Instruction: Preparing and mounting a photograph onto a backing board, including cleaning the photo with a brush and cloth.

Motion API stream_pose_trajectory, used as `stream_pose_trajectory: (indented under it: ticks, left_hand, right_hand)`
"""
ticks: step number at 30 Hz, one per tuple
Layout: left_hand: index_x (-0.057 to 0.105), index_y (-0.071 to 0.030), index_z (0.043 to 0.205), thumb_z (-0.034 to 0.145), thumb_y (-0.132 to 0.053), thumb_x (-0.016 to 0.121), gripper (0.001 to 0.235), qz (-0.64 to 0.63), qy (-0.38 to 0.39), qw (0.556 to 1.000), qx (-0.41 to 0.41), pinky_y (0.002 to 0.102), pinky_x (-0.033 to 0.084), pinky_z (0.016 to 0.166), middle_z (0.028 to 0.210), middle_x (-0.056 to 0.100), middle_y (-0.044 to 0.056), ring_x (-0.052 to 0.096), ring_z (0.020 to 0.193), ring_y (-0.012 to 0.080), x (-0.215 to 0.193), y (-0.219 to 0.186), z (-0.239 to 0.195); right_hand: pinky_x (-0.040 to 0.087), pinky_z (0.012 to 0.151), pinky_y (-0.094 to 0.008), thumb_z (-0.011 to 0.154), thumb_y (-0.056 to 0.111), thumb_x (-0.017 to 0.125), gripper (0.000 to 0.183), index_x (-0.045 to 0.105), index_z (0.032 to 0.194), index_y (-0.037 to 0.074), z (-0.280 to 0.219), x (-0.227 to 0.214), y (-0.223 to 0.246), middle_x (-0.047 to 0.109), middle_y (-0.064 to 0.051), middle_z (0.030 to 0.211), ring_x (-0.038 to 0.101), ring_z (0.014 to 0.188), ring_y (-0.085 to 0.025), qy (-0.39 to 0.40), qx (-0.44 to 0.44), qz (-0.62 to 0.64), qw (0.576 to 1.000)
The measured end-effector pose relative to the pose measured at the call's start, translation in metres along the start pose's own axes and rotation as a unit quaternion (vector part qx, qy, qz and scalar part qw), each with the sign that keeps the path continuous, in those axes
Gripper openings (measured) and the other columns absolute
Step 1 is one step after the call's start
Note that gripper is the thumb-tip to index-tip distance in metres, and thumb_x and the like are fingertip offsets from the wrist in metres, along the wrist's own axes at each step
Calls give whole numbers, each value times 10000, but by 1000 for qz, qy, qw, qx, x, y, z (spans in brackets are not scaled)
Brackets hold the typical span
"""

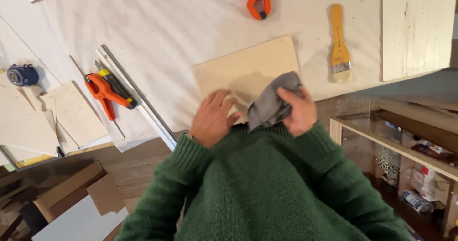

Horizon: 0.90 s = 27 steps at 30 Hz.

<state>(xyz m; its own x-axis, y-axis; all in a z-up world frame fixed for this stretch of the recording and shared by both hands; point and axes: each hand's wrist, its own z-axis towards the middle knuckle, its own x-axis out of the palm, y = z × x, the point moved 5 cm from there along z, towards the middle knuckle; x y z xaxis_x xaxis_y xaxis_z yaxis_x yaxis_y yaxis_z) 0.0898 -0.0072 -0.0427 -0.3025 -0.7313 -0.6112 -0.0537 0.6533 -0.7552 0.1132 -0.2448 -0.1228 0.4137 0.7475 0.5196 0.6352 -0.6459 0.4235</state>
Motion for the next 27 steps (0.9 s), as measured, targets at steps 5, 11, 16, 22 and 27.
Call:
stream_pose_trajectory:
  ticks: [5, 11, 16, 22, 27]
  left_hand:
    - [659, -69, 1152, 868, -255, 670, 340, 261, 40, 956, 125, 468, 455, 1048, 1390, 525, 163, 484, 1346, 358, -11, 2, 24]
    - [651, -50, 1235, 884, -109, 626, 358, 307, 99, 927, 190, 435, 447, 1139, 1385, 496, 138, 465, 1370, 353, -4, 18, 35]
    - [647, -79, 1187, 847, -128, 701, 348, 254, 88, 943, 198, 453, 472, 1075, 1410, 478, 149, 455, 1347, 384, -1, 40, 34]
    - [615, -48, 1275, 800, -193, 724, 508, 209, 137, 951, 183, 436, 497, 1079, 1427, 512, 98, 471, 1363, 371, 5, 73, 27]
    - [619, -41, 1348, 933, -189, 614, 440, 155, 114, 974, 121, 448, 494, 1051, 1445, 490, 169, 488, 1296, 390, -4, 80, 31]
  right_hand:
    - [628, 844, -381, 900, -18, 705, 284, 645, 1177, 3, 13, -15, 69, 720, -103, 1083, 733, 943, -226, -7, -44, -68, 997]
    - [567, 724, -362, 846, 69, 814, 390, 579, 1156, 60, 7, 2, 96, 685, -66, 984, 671, 840, -198, -54, -103, -313, 943]
    - [558, 818, -396, 864, 97, 805, 326, 669, 1152, 28, -12, 94, 59, 673, -142, 1065, 687, 944, -308, -46, -348, -640, 683]
    - [552, 863, -444, 832, 26, 712, 431, 696, 1253, 115, 16, 137, -60, 602, -120, 1132, 639, 1026, -343, -59, -420, -671, 608]
    - [549, 783, -462, 843, 43, 727, 405, 717, 1239, 129, 33, 135, -55, 605, -137, 1091, 642, 946, -357, -77, -386, -695, 602]
